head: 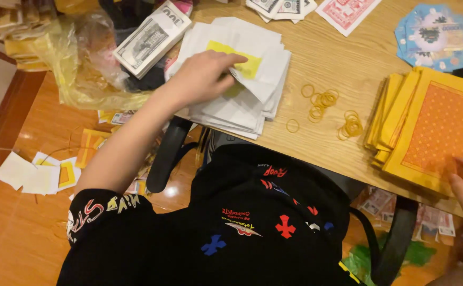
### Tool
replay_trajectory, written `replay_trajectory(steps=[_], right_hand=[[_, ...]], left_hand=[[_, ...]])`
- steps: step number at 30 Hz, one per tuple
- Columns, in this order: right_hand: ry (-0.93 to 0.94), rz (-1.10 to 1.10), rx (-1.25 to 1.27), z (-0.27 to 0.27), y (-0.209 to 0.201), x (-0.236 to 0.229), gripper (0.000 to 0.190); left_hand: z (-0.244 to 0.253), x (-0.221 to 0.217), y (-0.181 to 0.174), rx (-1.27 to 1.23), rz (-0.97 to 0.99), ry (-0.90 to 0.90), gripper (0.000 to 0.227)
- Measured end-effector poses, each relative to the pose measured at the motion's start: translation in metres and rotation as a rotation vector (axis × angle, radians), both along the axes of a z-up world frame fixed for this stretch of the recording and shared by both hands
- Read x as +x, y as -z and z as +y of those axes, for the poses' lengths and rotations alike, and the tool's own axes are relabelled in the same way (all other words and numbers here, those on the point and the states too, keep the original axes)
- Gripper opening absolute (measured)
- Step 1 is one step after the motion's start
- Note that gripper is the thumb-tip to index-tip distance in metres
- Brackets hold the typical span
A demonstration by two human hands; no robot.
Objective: The person organizes various stacks of paper goods and play currency by hand, placing specific sheets into white paper envelopes and folding them together with larger yellow sheets. They handle multiple different denominations of play money and patterned paper sheets, combining them before placing the assembled items into bags.
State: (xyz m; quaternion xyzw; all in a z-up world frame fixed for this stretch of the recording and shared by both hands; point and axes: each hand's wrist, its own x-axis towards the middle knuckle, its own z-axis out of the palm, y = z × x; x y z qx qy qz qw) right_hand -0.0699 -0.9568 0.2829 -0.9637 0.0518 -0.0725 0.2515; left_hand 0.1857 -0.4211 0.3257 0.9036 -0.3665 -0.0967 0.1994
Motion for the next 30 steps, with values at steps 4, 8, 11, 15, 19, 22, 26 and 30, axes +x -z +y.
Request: replay_trajectory(steps=[4, 8, 11, 15, 19, 22, 26, 30], right_hand=[[-0.062, -0.135, -0.015, -0.009, -0.001, 0.004, 0.023], [0.271, -0.045, -0.258, 0.0, -0.033, 0.016, 0.026], [0.351, -0.019, -0.165, 0.02, -0.038, 0.035, 0.034], [0.471, -0.024, -0.226, 0.014, -0.027, 0.059, 0.043], [0.572, -0.066, -0.108, -0.003, -0.01, 0.071, 0.04], [0.524, -0.115, 0.092, -0.002, -0.02, 0.069, 0.02], [0.284, -0.369, 0.244, 0.03, -0.06, 0.042, 0.008], [0.516, -0.489, 0.34, 0.055, -0.075, 0.013, 0.019]], left_hand=[[0.011, 0.014, -0.022, -0.224, 0.014, 0.042, 0.041], [0.033, 0.011, -0.031, -0.607, 0.045, -0.371, 0.019], [0.011, 0.001, -0.021, -1.204, 0.331, -0.46, 0.027], [-0.049, -0.032, -0.009, -1.43, 0.632, -0.391, 0.054], [-0.082, -0.051, 0.028, -1.668, 1.099, -0.668, 0.043], [-0.096, -0.06, 0.042, -1.666, 1.45, -0.625, 0.044], [-0.12, -0.074, 0.044, -1.539, 1.721, -0.541, 0.048], [-0.144, -0.078, 0.037, -1.613, 1.562, -0.353, 0.046]])
